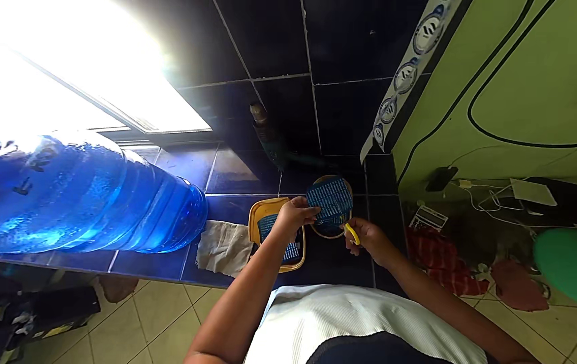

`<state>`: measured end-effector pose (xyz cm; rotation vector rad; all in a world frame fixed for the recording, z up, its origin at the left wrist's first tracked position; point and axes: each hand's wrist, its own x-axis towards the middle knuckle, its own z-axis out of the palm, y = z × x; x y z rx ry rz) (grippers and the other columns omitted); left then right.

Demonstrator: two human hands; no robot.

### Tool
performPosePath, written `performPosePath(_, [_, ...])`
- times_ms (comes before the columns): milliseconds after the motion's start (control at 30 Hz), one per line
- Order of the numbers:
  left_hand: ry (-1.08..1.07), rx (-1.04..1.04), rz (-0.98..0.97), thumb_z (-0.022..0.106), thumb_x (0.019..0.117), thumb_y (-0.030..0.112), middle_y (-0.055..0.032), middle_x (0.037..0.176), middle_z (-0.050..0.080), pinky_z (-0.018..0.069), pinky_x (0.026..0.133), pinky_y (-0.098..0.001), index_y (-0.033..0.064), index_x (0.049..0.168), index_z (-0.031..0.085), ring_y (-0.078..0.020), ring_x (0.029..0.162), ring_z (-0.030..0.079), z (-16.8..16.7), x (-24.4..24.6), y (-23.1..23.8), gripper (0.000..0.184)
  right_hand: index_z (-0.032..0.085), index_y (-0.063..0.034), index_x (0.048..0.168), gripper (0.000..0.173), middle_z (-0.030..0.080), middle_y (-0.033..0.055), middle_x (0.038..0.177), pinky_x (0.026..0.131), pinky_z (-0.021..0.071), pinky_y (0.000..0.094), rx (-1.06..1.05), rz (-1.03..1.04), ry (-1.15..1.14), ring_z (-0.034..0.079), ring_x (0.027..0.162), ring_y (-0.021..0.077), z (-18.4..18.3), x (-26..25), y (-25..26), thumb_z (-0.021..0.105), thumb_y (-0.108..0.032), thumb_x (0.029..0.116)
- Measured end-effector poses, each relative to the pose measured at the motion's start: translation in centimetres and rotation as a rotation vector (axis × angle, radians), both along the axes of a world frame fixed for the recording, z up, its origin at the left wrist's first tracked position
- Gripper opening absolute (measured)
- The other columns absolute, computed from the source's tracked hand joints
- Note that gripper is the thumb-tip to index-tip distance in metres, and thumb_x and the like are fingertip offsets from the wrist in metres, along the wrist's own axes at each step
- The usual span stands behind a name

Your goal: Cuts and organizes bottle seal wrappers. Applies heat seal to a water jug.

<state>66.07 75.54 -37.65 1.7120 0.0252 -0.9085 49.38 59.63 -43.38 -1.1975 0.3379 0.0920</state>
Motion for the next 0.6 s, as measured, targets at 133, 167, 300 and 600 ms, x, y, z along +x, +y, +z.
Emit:
performPosePath(133, [0.018, -0.002, 0.019, 0.071, 0.0925, -0.001, -0.0064, 0.085, 0.068, 0.0581, 0.068, -0.0256, -0.0001, 0.101, 0.057, -0.011, 0.07, 0.067, -0.1, 0.0, 0.1, 0.017, 0.059, -0.0022, 0.114, 0.018, 0.065, -0.0031, 0.074, 0.056, 0.0545, 0.0211, -0.015, -0.002, -0.002, 0.063, 0.06, 0.0064, 0.1, 0.3, -0.1, 0.061, -0.012, 0.0988])
performPosePath(167, [0.016, 0.003, 0.02, 0.071, 0.0927, 0.0, -0.0061, 0.084, 0.068, 0.058, 0.068, -0.0255, -0.0001, 0.102, 0.057, -0.0108, 0.069, 0.067, -0.2, 0.1, 0.1, 0.017, 0.059, -0.0016, 0.114, 0.018, 0.065, -0.0028, 0.074, 0.056, 0.0543, 0.0212, -0.029, -0.001, 0.001, 0.062, 0.06, 0.0063, 0.1, 0.3, -0.1, 0.061, -0.012, 0.0989])
performPosePath(300, [0.036, 0.007, 0.01, 0.071, 0.093, 0.0, -0.0055, 0.085, 0.067, 0.058, 0.068, -0.0254, 0.0001, 0.105, 0.057, -0.0103, 0.07, 0.066, -0.2, -0.1, 0.3, 0.018, 0.059, -0.0012, 0.115, 0.018, 0.065, -0.0021, 0.075, 0.056, 0.055, 0.0216, -0.019, 0.006, 0.018, 0.063, 0.059, 0.0066, 0.3, 0.3, 0.0, 0.06, -0.011, 0.0995])
performPosePath(600, [0.1, -0.017, -0.055, 0.069, 0.0944, 0.001, -0.0047, 0.084, 0.067, 0.0584, 0.071, -0.0274, 0.0017, 0.103, 0.057, -0.0112, 0.071, 0.067, -0.1, -1.0, 0.4, 0.015, 0.059, 0.0015, 0.114, 0.018, 0.065, -0.0008, 0.073, 0.057, 0.0559, 0.0225, 0.094, -0.083, 0.028, 0.063, 0.059, 0.008, 0.6, 0.9, 0.5, 0.057, -0.011, 0.1015])
